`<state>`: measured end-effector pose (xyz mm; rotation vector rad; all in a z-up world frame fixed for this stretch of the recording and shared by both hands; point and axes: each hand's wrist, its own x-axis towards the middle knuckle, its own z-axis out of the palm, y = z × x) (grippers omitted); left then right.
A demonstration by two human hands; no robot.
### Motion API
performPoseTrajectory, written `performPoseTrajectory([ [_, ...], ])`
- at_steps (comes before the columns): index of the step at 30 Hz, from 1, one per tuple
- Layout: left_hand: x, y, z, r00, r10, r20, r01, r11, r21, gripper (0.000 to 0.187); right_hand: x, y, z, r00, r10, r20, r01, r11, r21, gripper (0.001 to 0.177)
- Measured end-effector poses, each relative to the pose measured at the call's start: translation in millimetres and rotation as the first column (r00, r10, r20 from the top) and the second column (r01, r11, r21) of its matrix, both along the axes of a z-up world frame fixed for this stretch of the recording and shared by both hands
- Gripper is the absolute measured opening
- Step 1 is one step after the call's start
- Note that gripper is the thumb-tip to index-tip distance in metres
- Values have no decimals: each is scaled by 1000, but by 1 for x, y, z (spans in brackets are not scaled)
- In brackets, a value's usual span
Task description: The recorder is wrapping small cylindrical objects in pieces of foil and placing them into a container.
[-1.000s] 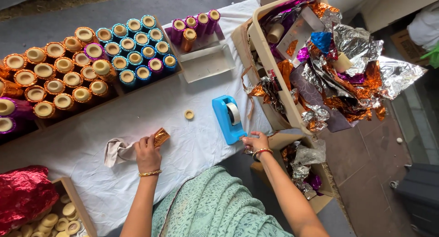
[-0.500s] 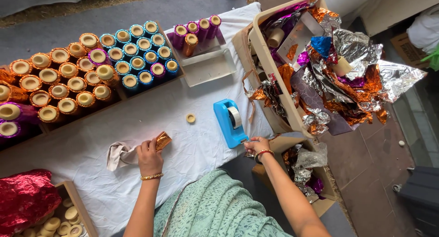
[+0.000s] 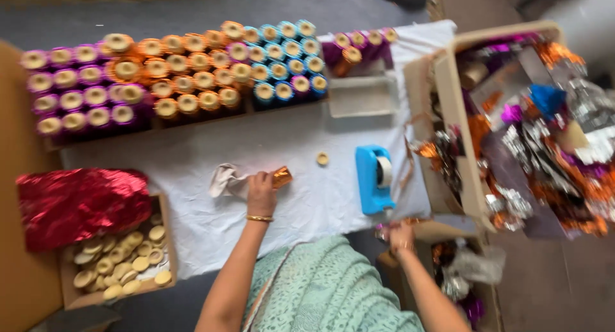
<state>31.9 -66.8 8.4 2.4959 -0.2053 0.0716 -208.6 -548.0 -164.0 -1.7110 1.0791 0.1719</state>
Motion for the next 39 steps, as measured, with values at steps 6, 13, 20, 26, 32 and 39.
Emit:
performPoseTrajectory([
  [6,-4,-1,-11,999,1,35,0,999,-32,60,84,119,104,788,614,52,-597,781,-182,24],
  [13,-3,-5,-12,998,15,53,-15,1000,6,59,262,255,187,505,823,259,-752,567,-335,17],
  [20,-4,-4,-26,997,27,71,-29,999,22,52,305,322,175,281,942,184,-805,336,-490,12],
  [26,-5,-4,-20,997,28,78,-27,1000,-5,51,297,335,183,214,972,95,-646,214,-733,8],
  [32,-4,-4,-20,996,37,75,-36,999,-22,50,299,336,187,137,982,133,-535,187,-824,21],
  [39,-4,-5,-20,995,51,82,-51,999,-9,49,305,330,222,189,973,130,-606,219,-764,48],
])
